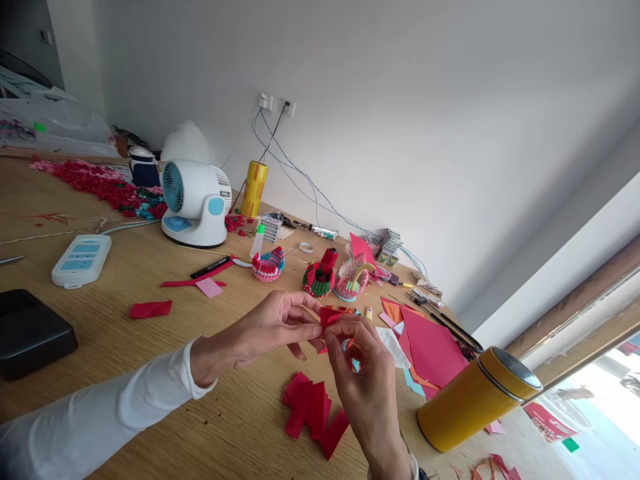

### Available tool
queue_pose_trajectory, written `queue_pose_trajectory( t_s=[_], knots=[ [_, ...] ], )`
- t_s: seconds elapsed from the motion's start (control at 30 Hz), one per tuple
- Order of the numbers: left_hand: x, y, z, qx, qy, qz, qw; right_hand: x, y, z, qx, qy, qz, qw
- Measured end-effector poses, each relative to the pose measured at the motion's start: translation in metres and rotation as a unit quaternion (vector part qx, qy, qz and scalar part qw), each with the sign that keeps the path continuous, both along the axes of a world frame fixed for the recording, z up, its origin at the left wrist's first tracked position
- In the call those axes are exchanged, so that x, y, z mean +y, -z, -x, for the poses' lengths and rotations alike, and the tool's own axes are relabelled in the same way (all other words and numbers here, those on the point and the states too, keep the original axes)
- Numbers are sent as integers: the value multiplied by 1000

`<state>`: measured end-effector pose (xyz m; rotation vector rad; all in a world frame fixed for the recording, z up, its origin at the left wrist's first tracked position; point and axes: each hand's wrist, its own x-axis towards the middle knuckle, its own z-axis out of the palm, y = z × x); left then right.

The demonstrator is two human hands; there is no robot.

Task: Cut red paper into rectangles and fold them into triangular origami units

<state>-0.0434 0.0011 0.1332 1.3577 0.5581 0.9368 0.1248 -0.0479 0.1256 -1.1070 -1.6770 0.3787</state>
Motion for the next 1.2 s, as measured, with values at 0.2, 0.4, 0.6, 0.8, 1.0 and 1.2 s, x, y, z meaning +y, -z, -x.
queue_pose_trajectory(
  t_s=[0.2,0.4,0.6,0.8,1.0,1.2],
  knots=[
    [-3,-5,1,5,13,-11,1000,0,1,5,154,-13,58,986],
    [-1,-5,4,8,29,-6,1000,0,0,3,178,-33,69,981],
    [0,-5,4,5,29,10,1000,-2,-3,5,161,-40,63,984],
    [-2,-6,4,4,19,6,1000,-3,-1,0,41,-8,35,998],
    [-5,-6,2,-3,1,14,1000,-4,-4,-1,-51,6,-27,998],
    [-6,-5,-1,9,-17,13,1000,-5,-1,5,8,21,8,1000]
  ],
)
